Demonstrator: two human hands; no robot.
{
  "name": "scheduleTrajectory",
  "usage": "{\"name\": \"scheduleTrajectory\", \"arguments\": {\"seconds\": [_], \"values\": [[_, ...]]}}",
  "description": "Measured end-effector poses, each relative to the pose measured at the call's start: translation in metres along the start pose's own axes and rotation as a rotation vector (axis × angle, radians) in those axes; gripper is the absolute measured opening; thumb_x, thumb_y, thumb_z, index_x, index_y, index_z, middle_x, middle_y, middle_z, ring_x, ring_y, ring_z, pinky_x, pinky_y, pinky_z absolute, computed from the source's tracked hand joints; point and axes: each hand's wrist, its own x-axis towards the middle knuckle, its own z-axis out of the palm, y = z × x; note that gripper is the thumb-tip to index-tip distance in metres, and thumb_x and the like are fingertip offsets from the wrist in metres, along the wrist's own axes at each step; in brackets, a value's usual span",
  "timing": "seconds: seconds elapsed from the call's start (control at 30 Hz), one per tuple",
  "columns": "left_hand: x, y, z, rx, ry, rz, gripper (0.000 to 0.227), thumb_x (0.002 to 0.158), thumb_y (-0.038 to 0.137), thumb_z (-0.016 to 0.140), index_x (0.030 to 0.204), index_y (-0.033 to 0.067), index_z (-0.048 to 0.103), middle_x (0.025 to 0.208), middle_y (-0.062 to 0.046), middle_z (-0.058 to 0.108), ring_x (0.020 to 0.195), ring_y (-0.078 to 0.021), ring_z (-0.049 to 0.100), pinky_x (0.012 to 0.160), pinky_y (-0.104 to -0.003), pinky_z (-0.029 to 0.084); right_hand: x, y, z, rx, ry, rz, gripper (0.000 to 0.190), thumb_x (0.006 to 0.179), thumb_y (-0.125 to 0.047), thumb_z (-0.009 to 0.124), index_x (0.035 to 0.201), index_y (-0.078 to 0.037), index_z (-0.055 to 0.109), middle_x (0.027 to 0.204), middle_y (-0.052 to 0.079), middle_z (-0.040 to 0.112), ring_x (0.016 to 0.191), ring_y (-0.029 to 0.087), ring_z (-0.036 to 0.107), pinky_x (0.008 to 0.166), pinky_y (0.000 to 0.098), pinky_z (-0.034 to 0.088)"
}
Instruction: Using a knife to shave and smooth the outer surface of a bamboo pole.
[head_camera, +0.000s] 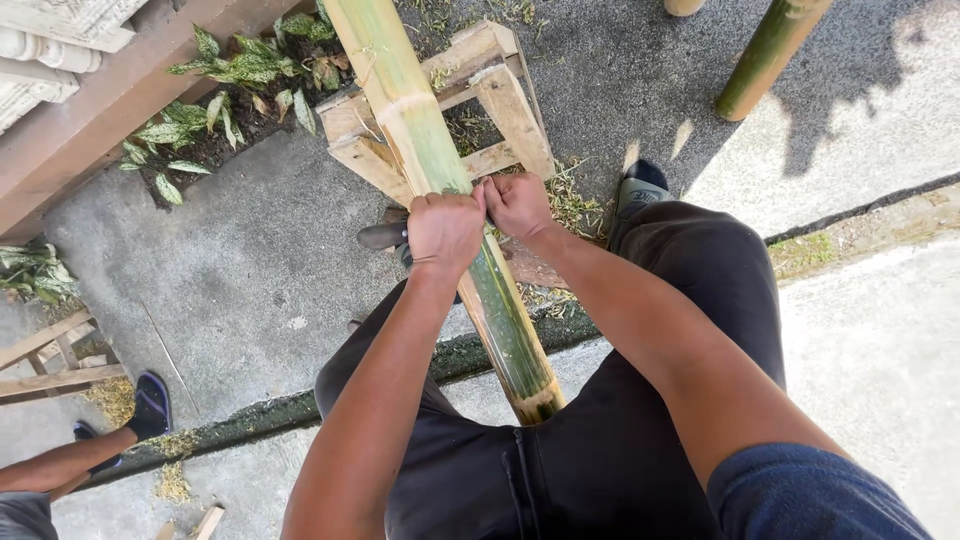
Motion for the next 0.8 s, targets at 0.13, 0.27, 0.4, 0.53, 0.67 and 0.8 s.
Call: {"name": "scheduleTrajectory", "arguments": {"seconds": [0.13, 0.27, 0.4, 0.53, 0.67, 0.8], "values": [[0.0001, 0.0031, 0.001, -0.005, 0.063, -0.023, 0.051, 0.105, 0.036, 0.053, 0.058, 0.0192, 0.065, 0.058, -0.002, 0.065, 0.055, -0.0227, 0.064, 0.057, -0.039, 0.046, -0.0014, 0.0002, -0.0044, -0.025, 0.043, -0.122, 0.037, 0.097, -0.02, 0.061, 0.064, -0.004, 0.064, 0.062, 0.018, 0.062, 0.054, 0.037, 0.06, 0.052, 0.0445, 0.049], [-0.0052, 0.005, -0.0007, 0.001, 0.071, -0.027, 0.051, 0.105, 0.036, 0.053, 0.059, 0.0189, 0.065, 0.058, -0.002, 0.064, 0.056, -0.0225, 0.063, 0.058, -0.039, 0.047, -0.0061, 0.0019, -0.0022, -0.04, 0.025, -0.107, 0.038, 0.098, -0.02, 0.06, 0.064, -0.004, 0.064, 0.061, 0.017, 0.061, 0.053, 0.037, 0.06, 0.051, 0.0449, 0.048], [-0.0044, 0.0048, -0.0018, 0.023, 0.042, -0.002, 0.052, 0.106, 0.035, 0.053, 0.059, 0.0187, 0.065, 0.056, -0.001, 0.063, 0.054, -0.021, 0.062, 0.056, -0.038, 0.046, -0.0056, -0.001, -0.0039, -0.047, 0.008, -0.047, 0.04, 0.098, -0.021, 0.059, 0.062, -0.004, 0.064, 0.058, 0.017, 0.06, 0.049, 0.036, 0.058, 0.05, 0.0444, 0.047], [-0.0058, 0.0041, -0.0037, 0.028, 0.034, -0.004, 0.051, 0.107, 0.035, 0.052, 0.059, 0.019, 0.064, 0.056, -0.001, 0.063, 0.053, -0.0204, 0.062, 0.055, -0.038, 0.045, -0.0064, -0.0005, -0.0027, -0.043, 0.014, -0.044, 0.042, 0.098, -0.022, 0.059, 0.06, -0.004, 0.063, 0.056, 0.016, 0.06, 0.046, 0.034, 0.057, 0.049, 0.0438, 0.046], [-0.0041, 0.0035, -0.0016, -0.002, -0.009, 0.006, 0.052, 0.106, 0.035, 0.052, 0.059, 0.0192, 0.065, 0.055, -0.001, 0.063, 0.052, -0.0203, 0.062, 0.057, -0.038, 0.046, -0.007, 0.0027, -0.0008, -0.048, 0.018, -0.07, 0.04, 0.098, -0.021, 0.058, 0.062, -0.004, 0.063, 0.057, 0.016, 0.06, 0.047, 0.034, 0.057, 0.048, 0.0441, 0.046], [-0.0059, 0.0053, -0.0009, 0.014, 0.012, -0.008, 0.051, 0.106, 0.035, 0.052, 0.059, 0.0192, 0.065, 0.056, -0.001, 0.063, 0.053, -0.0201, 0.062, 0.056, -0.038, 0.046, -0.0101, -0.0011, -0.0022, -0.041, 0.012, -0.038, 0.042, 0.098, -0.022, 0.059, 0.06, -0.004, 0.062, 0.057, 0.016, 0.06, 0.047, 0.034, 0.057, 0.049, 0.044, 0.046]]}}
